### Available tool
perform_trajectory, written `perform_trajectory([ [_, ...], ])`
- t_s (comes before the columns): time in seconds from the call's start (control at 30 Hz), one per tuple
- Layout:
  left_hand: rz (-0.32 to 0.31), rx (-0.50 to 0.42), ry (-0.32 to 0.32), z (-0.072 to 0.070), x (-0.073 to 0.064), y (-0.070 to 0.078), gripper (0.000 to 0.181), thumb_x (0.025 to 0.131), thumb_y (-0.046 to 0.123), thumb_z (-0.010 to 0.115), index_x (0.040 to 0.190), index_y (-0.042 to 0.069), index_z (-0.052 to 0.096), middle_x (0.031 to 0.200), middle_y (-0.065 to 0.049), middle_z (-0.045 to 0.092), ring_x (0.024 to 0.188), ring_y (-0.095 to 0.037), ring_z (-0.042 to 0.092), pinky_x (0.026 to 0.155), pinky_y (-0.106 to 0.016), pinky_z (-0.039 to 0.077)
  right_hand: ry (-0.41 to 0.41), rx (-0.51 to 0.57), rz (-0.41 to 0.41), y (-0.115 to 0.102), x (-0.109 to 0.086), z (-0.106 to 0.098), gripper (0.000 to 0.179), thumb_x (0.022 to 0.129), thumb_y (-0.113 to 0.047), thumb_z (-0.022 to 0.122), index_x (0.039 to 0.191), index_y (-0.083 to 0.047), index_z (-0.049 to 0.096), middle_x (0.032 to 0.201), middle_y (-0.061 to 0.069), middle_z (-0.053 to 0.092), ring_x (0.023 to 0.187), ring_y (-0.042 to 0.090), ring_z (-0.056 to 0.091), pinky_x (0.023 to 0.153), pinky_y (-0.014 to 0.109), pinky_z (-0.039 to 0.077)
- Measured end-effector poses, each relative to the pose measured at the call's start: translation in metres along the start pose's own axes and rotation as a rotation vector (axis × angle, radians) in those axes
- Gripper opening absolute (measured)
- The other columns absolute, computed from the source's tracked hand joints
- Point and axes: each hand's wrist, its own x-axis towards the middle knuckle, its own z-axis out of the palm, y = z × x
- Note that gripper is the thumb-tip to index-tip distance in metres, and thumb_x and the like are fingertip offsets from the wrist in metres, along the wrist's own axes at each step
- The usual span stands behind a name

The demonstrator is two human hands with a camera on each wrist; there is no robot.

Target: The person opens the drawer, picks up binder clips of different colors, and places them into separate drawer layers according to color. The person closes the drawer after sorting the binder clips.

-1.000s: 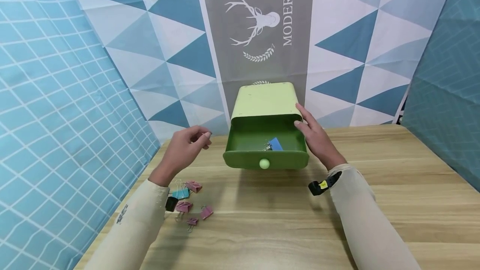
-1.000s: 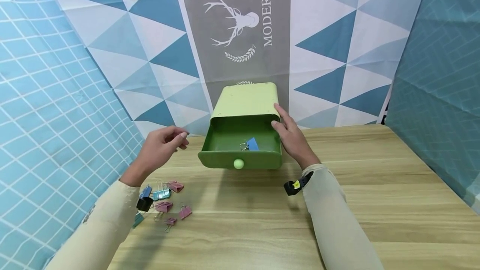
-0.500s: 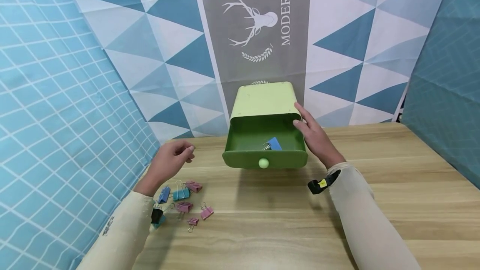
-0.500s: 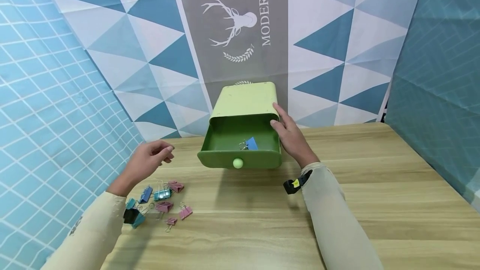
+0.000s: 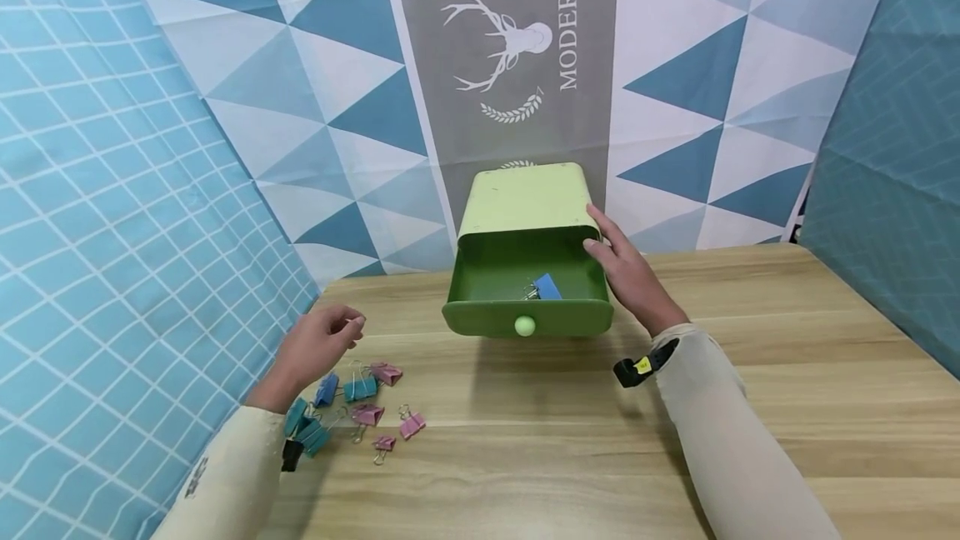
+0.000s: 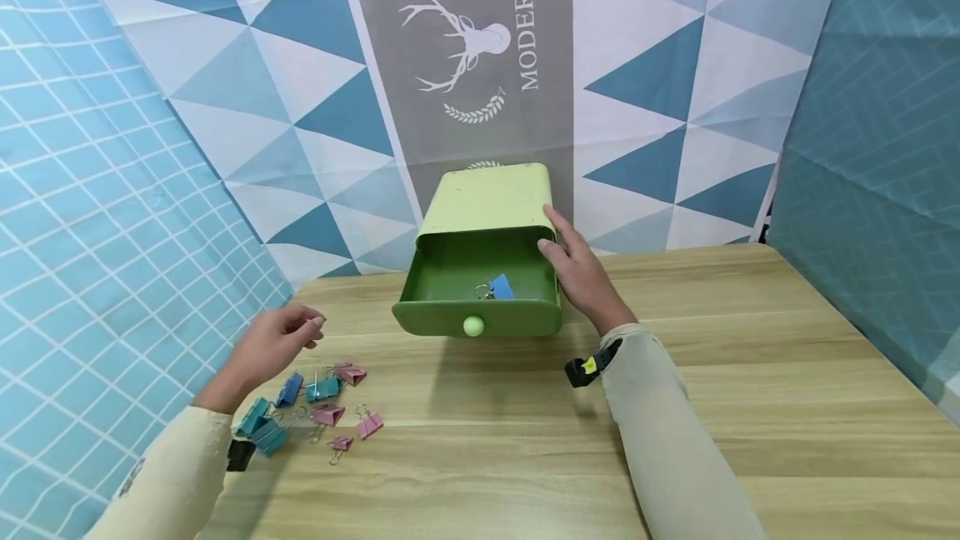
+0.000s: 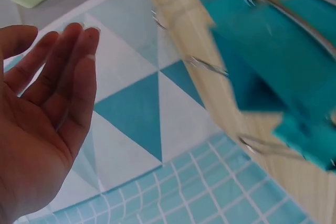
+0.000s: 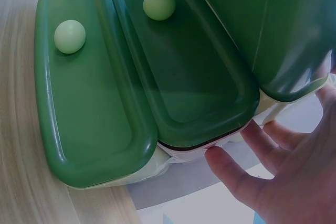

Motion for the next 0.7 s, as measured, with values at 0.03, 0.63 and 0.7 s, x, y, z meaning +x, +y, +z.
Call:
perform_trajectory([
  [0.03, -0.001, 0.039, 0.004, 0.0, -0.002, -0.003, 0.032, 0.105, 0.032, 0.053, 0.119, 0.009, 0.07, 0.098, -0.006, 0.072, 0.079, -0.017, 0.067, 0.062, -0.037, 0.051, 0.0, 0.001, 0.001, 0.0, 0.0, 0.0, 0.06, 0.109, -0.031, 0.04, 0.163, -0.022, 0.013, 0.167, 0.002, 0.008, 0.152, 0.023, 0.005, 0.117, 0.058, 0.016],
  [0.63, -0.067, 0.412, -0.115, 0.007, -0.021, -0.034, 0.029, 0.099, 0.026, 0.057, 0.113, 0.005, 0.072, 0.078, -0.005, 0.069, 0.054, -0.014, 0.054, 0.044, -0.036, 0.04, -0.007, 0.011, 0.007, 0.004, 0.002, 0.0, 0.06, 0.109, -0.027, 0.04, 0.162, -0.029, 0.013, 0.167, -0.002, 0.006, 0.152, 0.022, 0.004, 0.116, 0.061, 0.014],
  [0.7, -0.086, 0.433, -0.13, 0.007, -0.022, -0.036, 0.03, 0.098, 0.026, 0.058, 0.113, 0.004, 0.072, 0.079, -0.007, 0.069, 0.055, -0.016, 0.054, 0.044, -0.038, 0.041, -0.002, 0.007, 0.005, 0.004, 0.002, 0.0, 0.059, 0.109, -0.027, 0.04, 0.162, -0.029, 0.014, 0.167, -0.001, 0.007, 0.152, 0.023, 0.004, 0.116, 0.061, 0.014],
])
